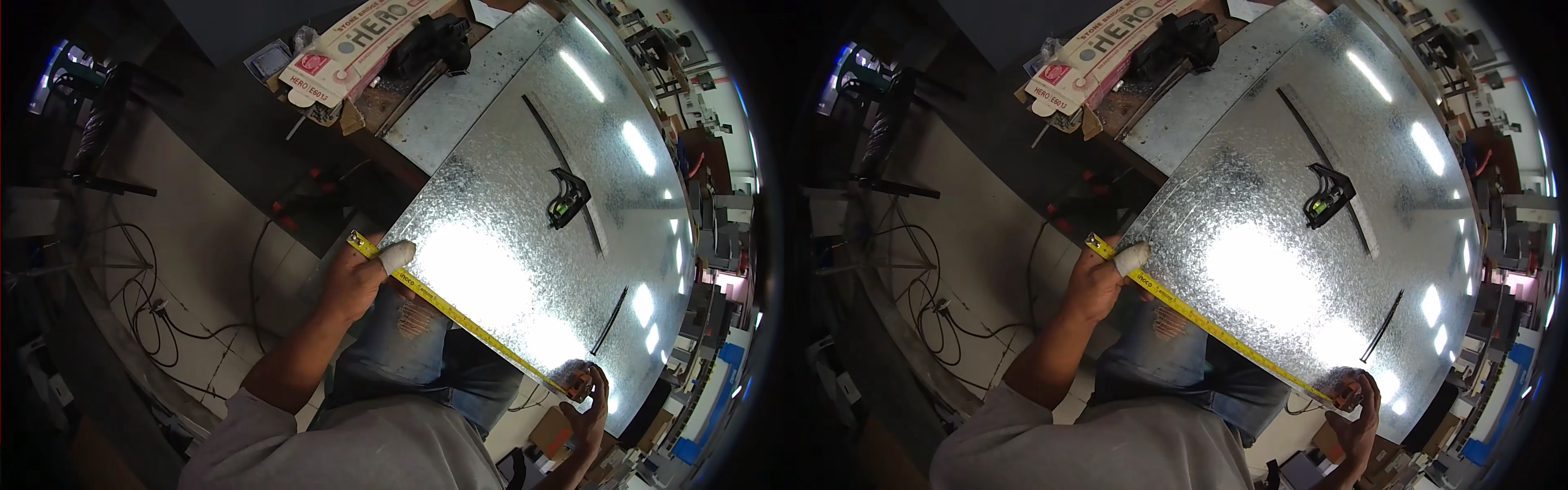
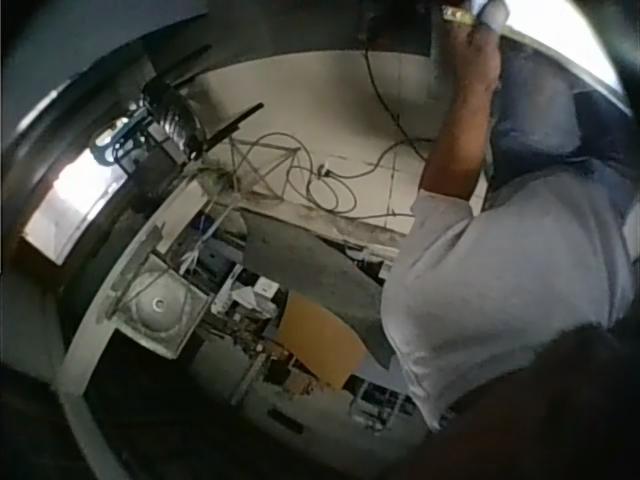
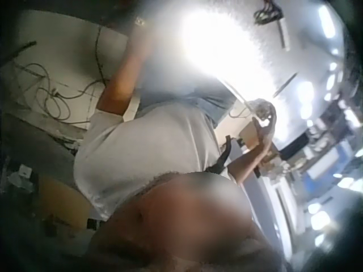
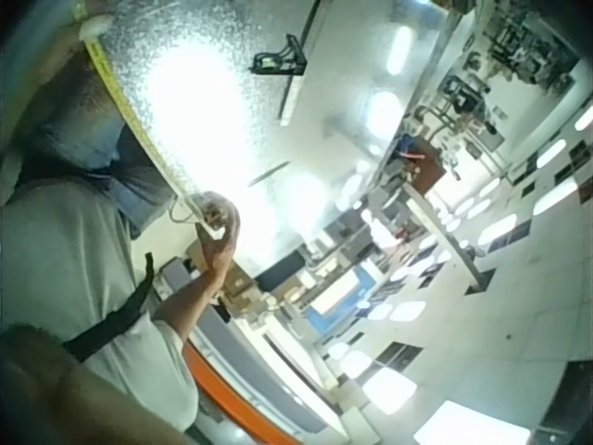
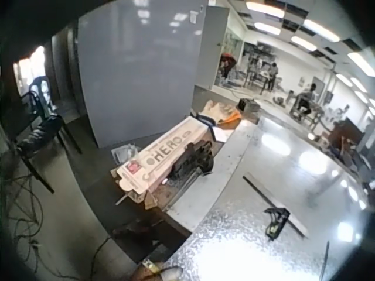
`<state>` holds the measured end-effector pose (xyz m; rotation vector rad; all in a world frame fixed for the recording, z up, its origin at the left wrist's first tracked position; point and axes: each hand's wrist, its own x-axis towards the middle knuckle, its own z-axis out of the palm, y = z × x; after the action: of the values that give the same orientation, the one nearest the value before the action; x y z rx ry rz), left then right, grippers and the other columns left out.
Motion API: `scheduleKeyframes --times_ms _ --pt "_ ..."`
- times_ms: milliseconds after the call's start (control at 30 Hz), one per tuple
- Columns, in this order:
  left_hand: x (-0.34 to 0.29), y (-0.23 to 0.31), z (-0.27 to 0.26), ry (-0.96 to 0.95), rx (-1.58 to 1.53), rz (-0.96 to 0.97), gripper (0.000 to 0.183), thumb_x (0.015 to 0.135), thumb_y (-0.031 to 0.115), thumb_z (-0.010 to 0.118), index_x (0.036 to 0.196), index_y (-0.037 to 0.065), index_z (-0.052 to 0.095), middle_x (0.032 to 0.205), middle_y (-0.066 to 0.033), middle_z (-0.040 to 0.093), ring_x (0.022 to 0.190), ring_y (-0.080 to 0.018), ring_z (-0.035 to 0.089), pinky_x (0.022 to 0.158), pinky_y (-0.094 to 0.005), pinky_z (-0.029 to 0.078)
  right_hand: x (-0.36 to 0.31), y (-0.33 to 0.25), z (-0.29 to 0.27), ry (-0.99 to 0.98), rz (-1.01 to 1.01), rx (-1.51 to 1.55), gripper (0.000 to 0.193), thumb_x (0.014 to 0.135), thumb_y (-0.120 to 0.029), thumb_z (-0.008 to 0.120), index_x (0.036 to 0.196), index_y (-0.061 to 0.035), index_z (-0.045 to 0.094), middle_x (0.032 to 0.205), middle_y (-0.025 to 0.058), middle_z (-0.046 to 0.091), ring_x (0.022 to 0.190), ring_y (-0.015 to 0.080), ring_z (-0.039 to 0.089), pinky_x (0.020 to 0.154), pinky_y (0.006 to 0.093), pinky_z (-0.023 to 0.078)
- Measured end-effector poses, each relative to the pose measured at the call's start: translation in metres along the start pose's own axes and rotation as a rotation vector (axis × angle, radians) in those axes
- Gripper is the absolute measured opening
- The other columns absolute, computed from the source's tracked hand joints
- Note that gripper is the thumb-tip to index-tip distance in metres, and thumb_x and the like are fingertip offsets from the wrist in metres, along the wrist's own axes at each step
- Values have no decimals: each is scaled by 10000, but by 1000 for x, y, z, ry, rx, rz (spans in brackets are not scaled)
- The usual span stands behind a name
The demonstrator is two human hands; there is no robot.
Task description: Measuring a metal sheet using a tape measure and a combination square and marking it with a scribe.
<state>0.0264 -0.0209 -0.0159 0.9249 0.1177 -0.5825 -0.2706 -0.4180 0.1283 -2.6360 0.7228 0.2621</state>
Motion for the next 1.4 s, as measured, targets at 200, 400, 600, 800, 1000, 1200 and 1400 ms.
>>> scheduleKeyframes --times_ms 200,400,600,800,1000,1200,1400 --pt "-1 0 0 -11 -8 -5 288 1016 237 669 1141 -22 683 898 -97 745 667 -148 717 559 -276 594 2 -3 -2 -7 -5 -19 1013 525 15 838 1480 -85 515 1500 157 523 1373 364 527 1138 455 453" --pt "0 1 0 -16 -5 -12 295 1020 240 665 1155 -22 682 915 -95 742 696 -149 723 572 -279 603 2 -4 -3 -28 43 37 1042 515 3 855 1493 -84 505 1503 160 520 1387 363 515 1152 456 442" --pt "1 1 -2 -29 -4 -11 310 1028 248 653 1175 -24 676 935 -97 741 723 -154 727 578 -285 609 2 -3 -3 -39 13 30 1051 530 -46 885 1505 -81 494 1524 162 505 1399 368 502 1164 464 429" --pt "0 1 -4 -29 -13 -14 326 1027 255 652 1181 -32 670 930 -97 739 710 -155 723 570 -293 610 0 0 -3 -42 20 0 1068 531 -58 892 1517 -79 483 1523 165 508 1402 368 499 1162 469 428" --pt "2 -11 -13 -26 -66 8 336 1006 239 668 1189 -43 660 993 -104 728 814 -168 726 637 -329 621 2 1 -4 -8 1 35 1011 570 -105 875 1504 -47 493 1504 182 523 1400 352 502 1165 461 415" --pt "0 -16 -11 78 -48 53 357 961 201 682 1219 -42 638 1034 -130 711 834 -236 707 659 -383 598 32 1 -23 452 129 98 355 897 -153 752 1197 22 679 1068 122 738 1029 209 677 941 345 510" --pt "5 -6 -17 40 86 28 336 995 202 650 1255 -7 611 1079 -120 682 857 -234 694 592 -395 590 122 -52 -19 434 -165 108 346 894 -208 793 1170 -16 714 1008 100 751 934 213 688 858 358 532"
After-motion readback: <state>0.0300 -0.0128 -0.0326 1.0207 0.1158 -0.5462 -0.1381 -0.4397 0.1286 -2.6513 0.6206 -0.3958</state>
